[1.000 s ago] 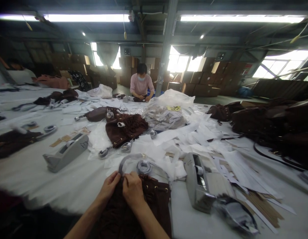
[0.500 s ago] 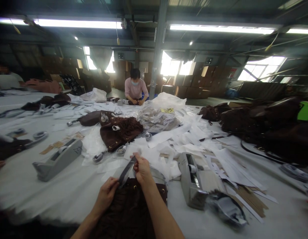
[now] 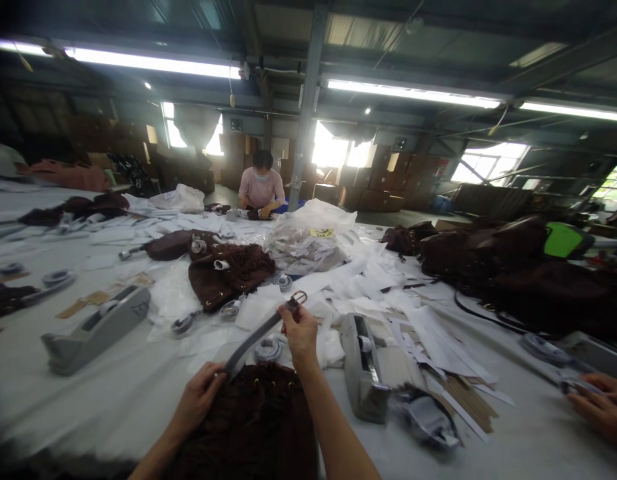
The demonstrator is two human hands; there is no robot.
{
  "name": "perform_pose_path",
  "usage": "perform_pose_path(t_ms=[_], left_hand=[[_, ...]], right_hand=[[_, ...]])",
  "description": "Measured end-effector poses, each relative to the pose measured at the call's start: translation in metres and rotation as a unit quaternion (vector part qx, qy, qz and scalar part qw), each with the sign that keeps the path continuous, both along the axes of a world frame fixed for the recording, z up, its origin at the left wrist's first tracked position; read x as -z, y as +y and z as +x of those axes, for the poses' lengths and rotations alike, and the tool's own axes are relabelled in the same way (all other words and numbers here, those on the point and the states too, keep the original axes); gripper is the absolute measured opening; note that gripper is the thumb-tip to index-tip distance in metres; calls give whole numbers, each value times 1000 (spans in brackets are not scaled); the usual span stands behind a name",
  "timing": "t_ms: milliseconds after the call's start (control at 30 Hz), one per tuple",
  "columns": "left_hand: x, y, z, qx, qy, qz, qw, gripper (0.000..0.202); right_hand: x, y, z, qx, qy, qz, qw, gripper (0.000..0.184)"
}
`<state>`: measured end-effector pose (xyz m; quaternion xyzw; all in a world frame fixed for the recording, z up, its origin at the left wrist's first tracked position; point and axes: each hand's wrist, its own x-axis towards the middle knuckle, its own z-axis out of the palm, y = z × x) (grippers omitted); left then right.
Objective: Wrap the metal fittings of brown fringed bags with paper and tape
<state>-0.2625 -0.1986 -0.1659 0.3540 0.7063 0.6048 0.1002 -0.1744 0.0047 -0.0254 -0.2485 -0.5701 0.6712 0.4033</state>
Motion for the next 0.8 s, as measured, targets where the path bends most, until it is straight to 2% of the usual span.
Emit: perform_pose_path(t_ms=[133,267,333,433,567,667,733,800], left_hand=[[-2,-1,0,2,-14,0,1000,37],[-3,-2,-1,-6,-26,-1,1000,40],[-3,-2,-1,-10,-24,5,1000,38],[-5,-1,-1,-8,-27,11,1000,38],[-2,-2,1,-4,-25,0,1000,47],[-1,-5,1,1,-6,-12,1000,47],[-10,-6,-3,-27,17,-11,999,51],[-33,-4,-7,-79,40,6,996,58]], right_hand=[[-5,-4,4,13,-10,33,999,37],[-14,-5,8,15,5,21,1000,45],[-17,-5,10,19,5,27,999,40],[-19,-4,13,27,4,43,999,36],[-18,0,18,48,-30,79,995,38],[-19,3,21,68,-53,106,991,40],[-20,1,22,69,-67,130,987,41],[-21,-3,21,55,-77,153,984,41]])
